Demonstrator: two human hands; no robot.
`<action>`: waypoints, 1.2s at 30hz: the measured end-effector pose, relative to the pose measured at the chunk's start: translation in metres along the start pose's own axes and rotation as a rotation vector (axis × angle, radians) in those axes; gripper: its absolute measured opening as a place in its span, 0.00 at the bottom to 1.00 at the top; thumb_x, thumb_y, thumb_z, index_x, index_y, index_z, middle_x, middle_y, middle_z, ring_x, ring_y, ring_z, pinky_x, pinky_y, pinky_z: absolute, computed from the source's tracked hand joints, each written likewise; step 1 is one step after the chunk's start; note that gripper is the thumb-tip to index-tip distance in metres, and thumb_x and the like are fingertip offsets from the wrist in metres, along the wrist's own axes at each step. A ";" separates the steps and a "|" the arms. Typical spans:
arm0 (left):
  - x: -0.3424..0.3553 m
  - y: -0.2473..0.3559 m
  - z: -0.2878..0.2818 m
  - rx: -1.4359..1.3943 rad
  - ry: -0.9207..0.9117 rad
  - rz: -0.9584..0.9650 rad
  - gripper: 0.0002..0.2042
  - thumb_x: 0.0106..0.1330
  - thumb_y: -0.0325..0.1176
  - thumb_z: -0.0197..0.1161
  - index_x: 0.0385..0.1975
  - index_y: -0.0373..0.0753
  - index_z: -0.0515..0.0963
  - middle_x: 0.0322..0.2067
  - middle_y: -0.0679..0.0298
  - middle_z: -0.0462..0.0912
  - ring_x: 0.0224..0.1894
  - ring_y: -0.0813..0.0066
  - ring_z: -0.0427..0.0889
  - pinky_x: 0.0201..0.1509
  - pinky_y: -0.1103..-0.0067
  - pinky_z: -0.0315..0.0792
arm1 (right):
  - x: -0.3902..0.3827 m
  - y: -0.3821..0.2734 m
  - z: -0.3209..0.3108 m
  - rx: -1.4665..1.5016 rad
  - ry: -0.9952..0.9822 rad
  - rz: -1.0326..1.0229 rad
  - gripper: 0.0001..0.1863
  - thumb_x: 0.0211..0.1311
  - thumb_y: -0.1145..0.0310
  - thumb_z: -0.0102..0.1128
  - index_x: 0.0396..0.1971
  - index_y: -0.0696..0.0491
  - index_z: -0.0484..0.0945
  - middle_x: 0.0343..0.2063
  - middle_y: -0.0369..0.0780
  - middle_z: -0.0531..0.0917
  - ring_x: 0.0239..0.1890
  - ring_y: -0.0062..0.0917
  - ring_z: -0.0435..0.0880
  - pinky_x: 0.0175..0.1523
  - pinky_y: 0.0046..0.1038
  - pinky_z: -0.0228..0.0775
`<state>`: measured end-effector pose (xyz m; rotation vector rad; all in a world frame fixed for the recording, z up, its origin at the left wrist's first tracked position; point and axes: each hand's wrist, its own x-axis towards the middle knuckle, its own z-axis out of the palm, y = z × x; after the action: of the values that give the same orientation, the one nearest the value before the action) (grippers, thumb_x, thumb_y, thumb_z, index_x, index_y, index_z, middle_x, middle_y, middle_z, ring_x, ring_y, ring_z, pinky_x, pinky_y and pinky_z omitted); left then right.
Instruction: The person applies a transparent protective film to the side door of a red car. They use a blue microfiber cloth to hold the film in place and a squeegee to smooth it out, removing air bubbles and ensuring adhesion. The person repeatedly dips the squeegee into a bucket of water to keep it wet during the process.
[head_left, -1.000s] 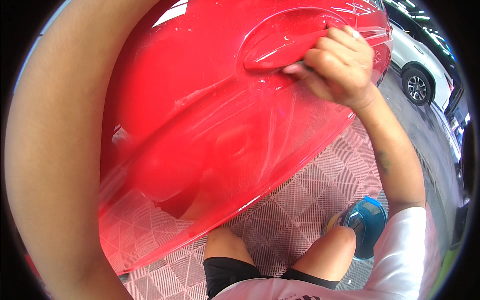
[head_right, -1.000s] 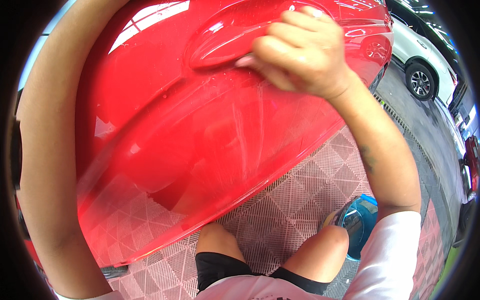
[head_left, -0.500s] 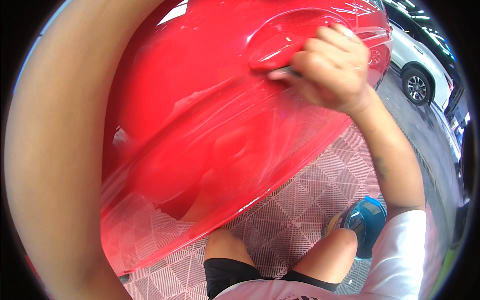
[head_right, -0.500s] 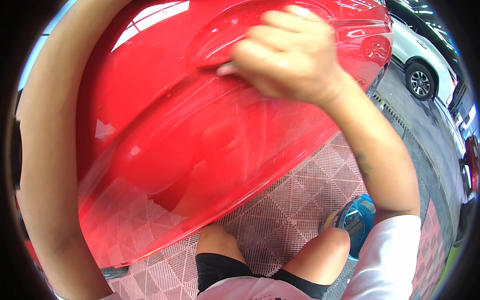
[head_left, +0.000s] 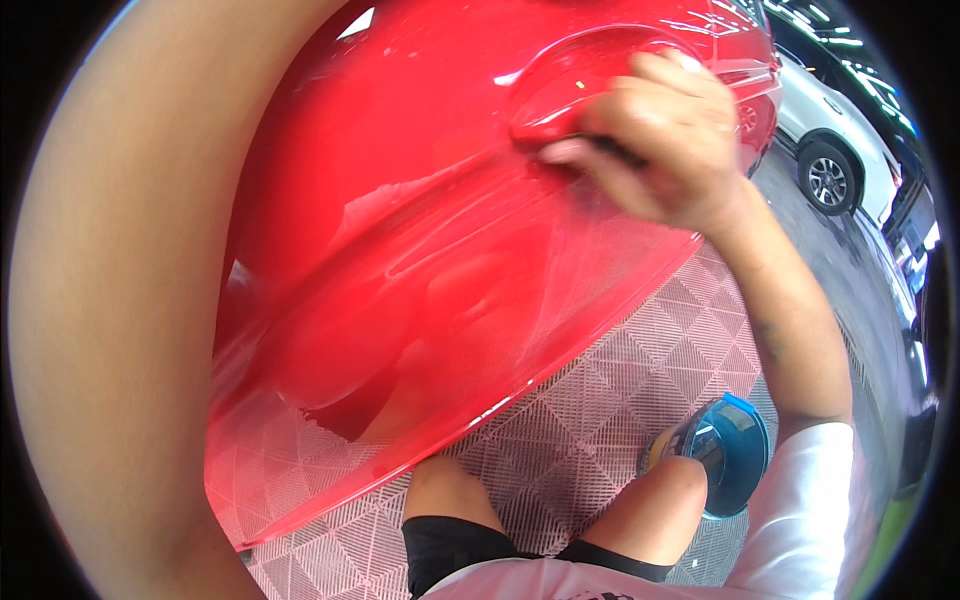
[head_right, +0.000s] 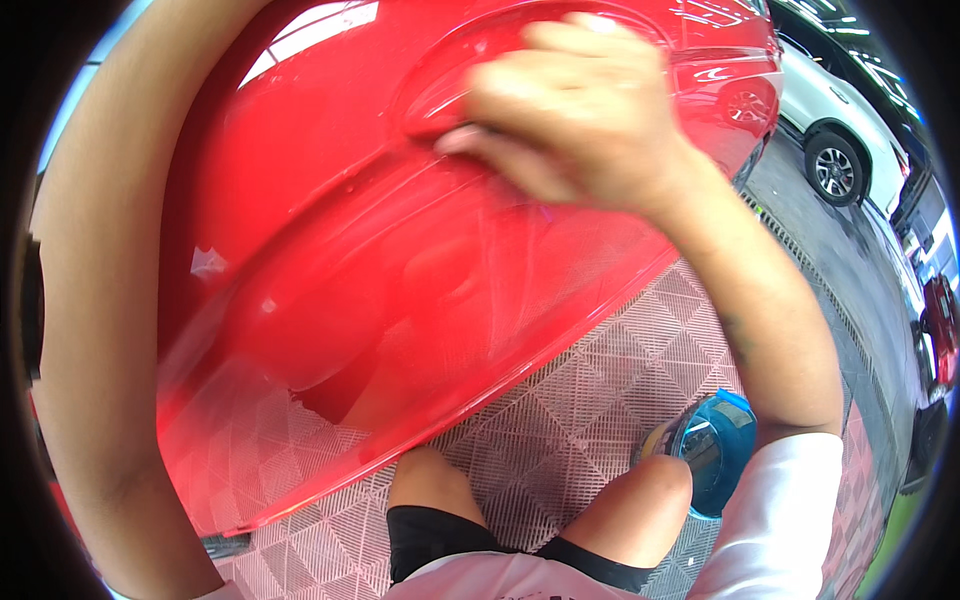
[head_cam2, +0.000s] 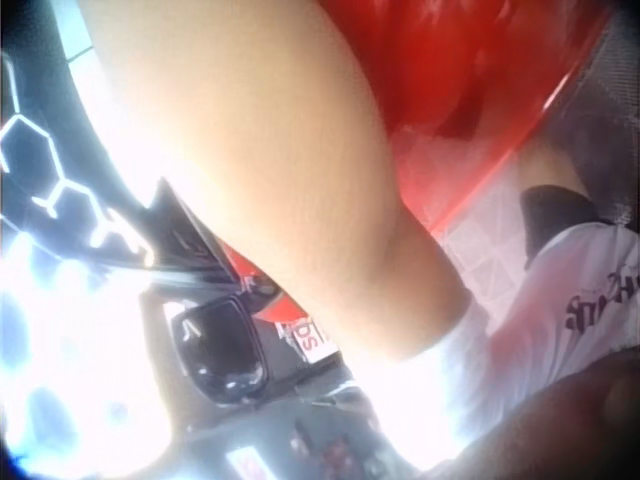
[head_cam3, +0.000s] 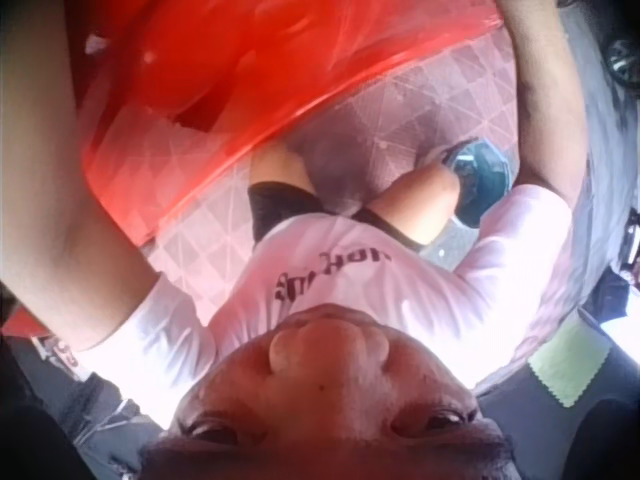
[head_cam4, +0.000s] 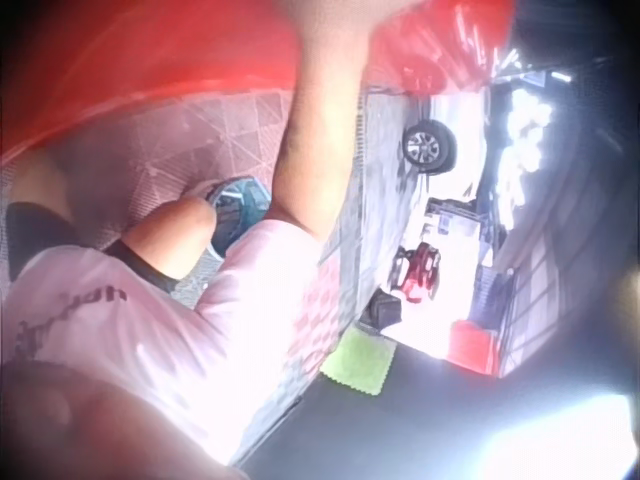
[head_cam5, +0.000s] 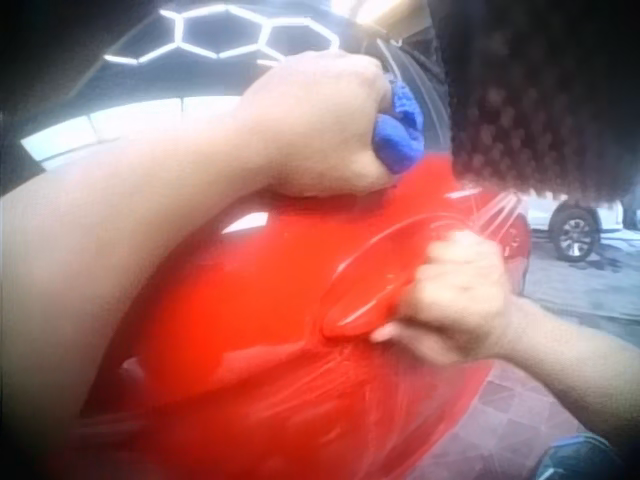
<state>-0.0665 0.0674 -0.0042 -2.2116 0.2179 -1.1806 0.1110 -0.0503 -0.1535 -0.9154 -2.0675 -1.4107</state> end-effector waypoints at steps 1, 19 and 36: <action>-0.004 0.004 0.001 -0.001 0.023 0.004 0.12 0.57 0.39 0.74 0.29 0.34 0.91 0.35 0.45 0.93 0.41 0.43 0.93 0.51 0.56 0.87 | 0.013 -0.009 0.004 0.060 0.035 -0.048 0.19 0.52 0.61 0.92 0.33 0.49 0.85 0.24 0.34 0.81 0.24 0.29 0.75 0.32 0.35 0.62; -0.009 -0.008 0.020 0.138 0.140 0.100 0.15 0.62 0.44 0.71 0.34 0.37 0.92 0.43 0.49 0.92 0.52 0.48 0.91 0.61 0.58 0.85 | -0.003 -0.039 0.019 -0.065 0.155 0.232 0.19 0.54 0.56 0.91 0.28 0.46 0.84 0.21 0.32 0.81 0.24 0.29 0.78 0.32 0.34 0.66; -0.016 -0.002 0.004 0.098 0.115 0.114 0.13 0.62 0.42 0.72 0.34 0.37 0.92 0.44 0.50 0.92 0.53 0.49 0.91 0.62 0.59 0.85 | 0.012 -0.109 0.064 -0.001 0.503 0.850 0.18 0.66 0.63 0.86 0.49 0.53 0.89 0.36 0.41 0.92 0.34 0.34 0.89 0.40 0.34 0.80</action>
<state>-0.0727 0.0771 -0.0161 -2.0219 0.3223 -1.2301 0.0211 -0.0145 -0.2353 -1.1068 -1.0905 -1.0147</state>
